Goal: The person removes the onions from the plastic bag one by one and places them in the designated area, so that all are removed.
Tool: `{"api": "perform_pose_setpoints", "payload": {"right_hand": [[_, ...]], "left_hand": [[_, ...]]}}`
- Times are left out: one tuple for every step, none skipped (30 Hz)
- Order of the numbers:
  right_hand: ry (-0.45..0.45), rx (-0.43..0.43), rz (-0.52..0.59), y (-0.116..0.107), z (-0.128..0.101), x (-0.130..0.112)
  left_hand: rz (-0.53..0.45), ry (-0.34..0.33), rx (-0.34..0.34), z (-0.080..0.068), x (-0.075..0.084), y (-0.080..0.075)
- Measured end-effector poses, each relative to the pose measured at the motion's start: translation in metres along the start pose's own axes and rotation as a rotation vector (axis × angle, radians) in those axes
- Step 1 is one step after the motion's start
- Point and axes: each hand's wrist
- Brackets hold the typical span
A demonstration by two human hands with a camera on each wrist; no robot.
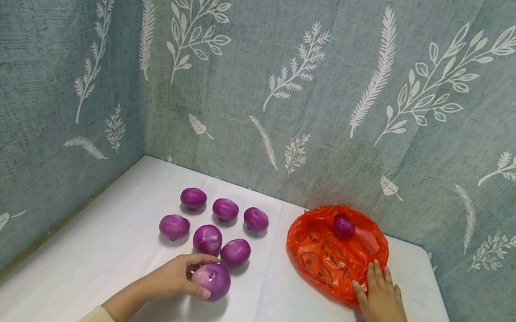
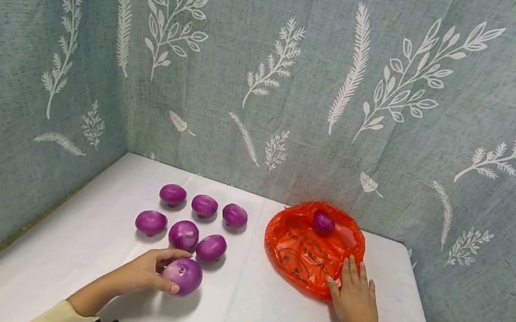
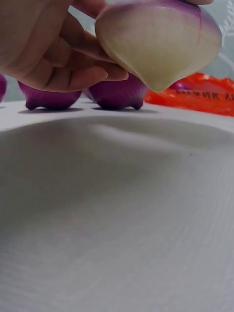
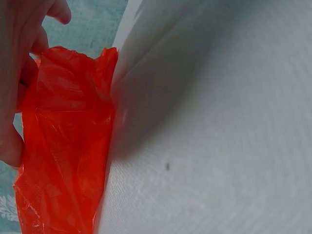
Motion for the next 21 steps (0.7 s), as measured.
{"api": "perform_pose_setpoints", "payload": {"right_hand": [[0.0,0.001,0.002,0.0,0.0,0.0],[-0.002,0.005,0.004,0.0,0.0,0.0],[-0.003,0.006,0.004,0.0,0.0,0.0],[-0.003,0.007,0.004,0.0,0.0,0.0],[-0.005,0.009,0.005,0.0,0.0,0.0],[-0.008,0.011,0.006,0.0,0.0,0.0],[-0.008,0.012,0.008,0.0,0.0,0.0],[-0.008,0.012,0.009,0.0,0.0,-0.001],[-0.005,0.01,0.009,0.0,0.001,-0.001],[-0.006,0.012,0.011,0.0,0.001,-0.001],[-0.005,0.013,0.013,0.0,0.0,-0.001],[-0.004,0.012,0.014,0.0,0.0,-0.001],[-0.002,0.011,0.015,0.0,0.0,-0.001],[-0.001,0.011,0.013,0.0,0.0,-0.001],[-0.001,0.012,0.013,0.0,0.0,-0.001],[-0.001,0.013,0.012,0.0,0.0,-0.001],[0.0,0.012,0.011,0.0,0.0,-0.001],[0.0,0.012,0.01,0.0,0.0,-0.001],[-0.001,0.013,0.009,0.0,0.0,-0.001],[-0.001,0.012,0.011,0.001,0.0,-0.001],[0.001,0.01,0.014,0.001,0.001,-0.001]], "left_hand": [[0.007,0.007,-0.005,0.0,0.0,0.001],[0.016,0.01,-0.011,0.001,0.0,0.002],[0.026,0.013,-0.016,0.002,0.0,0.003],[0.029,0.014,-0.026,0.002,-0.001,0.003],[0.032,0.017,-0.036,0.003,-0.001,0.004],[0.034,0.019,-0.045,0.004,-0.001,0.006],[0.034,0.022,-0.056,0.004,-0.001,0.006],[0.033,0.024,-0.064,0.005,-0.001,0.007],[0.03,0.026,-0.07,0.005,-0.001,0.008],[0.028,0.025,-0.074,0.006,0.0,0.009],[0.03,0.028,-0.075,0.006,0.001,0.009],[0.032,0.027,-0.075,0.006,0.001,0.01],[0.032,0.024,-0.075,0.006,0.002,0.011],[0.037,0.027,-0.074,0.007,0.002,0.011],[0.037,0.023,-0.073,0.007,0.003,0.012],[0.038,0.019,-0.073,0.007,0.004,0.012],[0.038,0.018,-0.075,0.007,0.004,0.013],[0.041,0.014,-0.077,0.007,0.004,0.013],[0.043,0.013,-0.079,0.008,0.004,0.014],[0.047,0.013,-0.082,0.008,0.004,0.015],[0.048,0.007,-0.084,0.008,0.004,0.015]]}}
Point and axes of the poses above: each hand's wrist, its own z-axis towards the middle knuckle, its own y-axis out of the palm, x = y × z, and after that the axes turned 1 degree about z, right-handed
